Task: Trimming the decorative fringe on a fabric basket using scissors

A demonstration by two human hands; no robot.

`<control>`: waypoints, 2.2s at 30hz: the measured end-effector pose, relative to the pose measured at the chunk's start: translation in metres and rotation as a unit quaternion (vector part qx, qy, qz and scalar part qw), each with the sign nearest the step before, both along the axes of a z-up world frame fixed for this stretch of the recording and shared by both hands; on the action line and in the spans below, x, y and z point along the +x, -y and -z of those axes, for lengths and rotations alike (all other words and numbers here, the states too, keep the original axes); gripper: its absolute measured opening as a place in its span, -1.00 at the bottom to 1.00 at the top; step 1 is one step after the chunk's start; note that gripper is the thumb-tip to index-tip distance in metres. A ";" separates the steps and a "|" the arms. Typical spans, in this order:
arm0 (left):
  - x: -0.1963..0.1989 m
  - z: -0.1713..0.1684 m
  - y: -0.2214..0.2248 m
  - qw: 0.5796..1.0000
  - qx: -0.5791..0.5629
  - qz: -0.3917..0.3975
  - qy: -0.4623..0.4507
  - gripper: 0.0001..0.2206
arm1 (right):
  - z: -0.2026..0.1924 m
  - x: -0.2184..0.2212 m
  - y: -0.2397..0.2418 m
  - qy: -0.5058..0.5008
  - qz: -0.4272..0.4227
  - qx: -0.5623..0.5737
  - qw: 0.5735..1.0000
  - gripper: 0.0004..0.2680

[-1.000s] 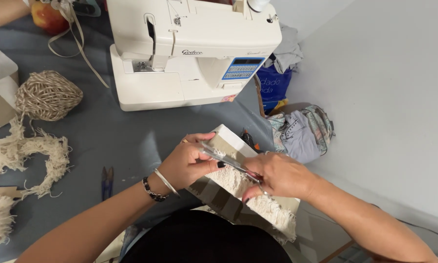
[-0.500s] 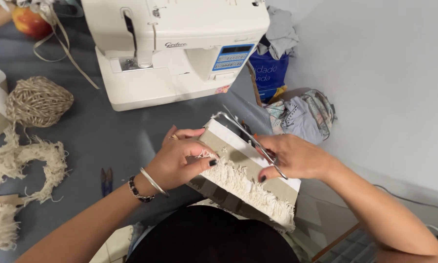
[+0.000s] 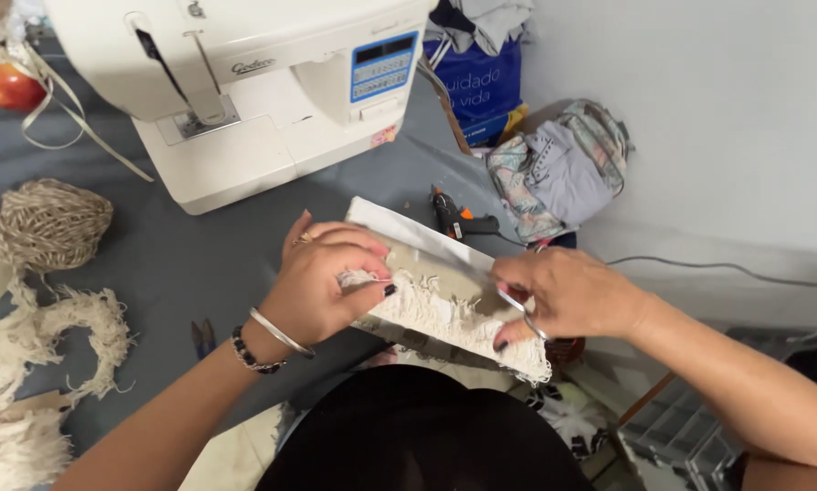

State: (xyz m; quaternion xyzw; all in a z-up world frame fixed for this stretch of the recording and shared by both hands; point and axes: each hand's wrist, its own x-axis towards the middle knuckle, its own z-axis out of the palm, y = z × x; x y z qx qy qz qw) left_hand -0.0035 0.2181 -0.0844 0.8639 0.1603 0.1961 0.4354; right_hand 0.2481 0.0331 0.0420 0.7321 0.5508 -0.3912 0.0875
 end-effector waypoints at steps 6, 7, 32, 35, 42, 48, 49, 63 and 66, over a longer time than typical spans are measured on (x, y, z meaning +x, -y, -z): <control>0.016 -0.008 -0.007 0.988 0.155 0.009 -0.020 -0.62 | 0.015 -0.004 0.010 0.046 0.049 0.047 0.997 -0.55; 0.024 -0.001 -0.015 0.987 0.158 0.014 -0.023 -0.62 | 0.017 -0.005 0.011 0.043 0.054 0.050 0.996 -0.55; 0.021 -0.034 -0.012 0.991 0.037 0.064 -0.111 -0.93 | -0.016 0.015 0.044 -0.009 0.006 -0.054 0.999 -0.52; 0.021 -0.035 -0.009 0.991 0.004 0.057 -0.119 -0.94 | -0.021 0.007 0.044 0.008 -0.018 -0.090 0.996 -0.50; 0.024 -0.037 -0.007 0.989 -0.028 0.056 -0.135 -0.93 | -0.012 -0.019 0.011 -0.003 -0.071 -0.037 0.997 -0.50; 0.026 -0.038 -0.006 0.989 -0.048 0.051 -0.127 -0.90 | 0.001 -0.026 -0.004 -0.011 -0.067 -0.026 0.997 -0.50; 0.026 -0.038 -0.006 0.990 -0.050 0.048 -0.126 -0.90 | 0.001 -0.026 -0.005 -0.010 -0.071 -0.028 0.997 -0.50; 0.029 -0.034 -0.011 0.991 -0.089 0.040 -0.091 -0.89 | 0.018 -0.025 -0.002 -0.008 -0.061 -0.006 0.998 -0.53; 0.026 -0.034 -0.014 0.993 -0.081 0.027 -0.085 -0.86 | 0.019 -0.023 0.003 -0.020 -0.039 -0.005 0.999 -0.53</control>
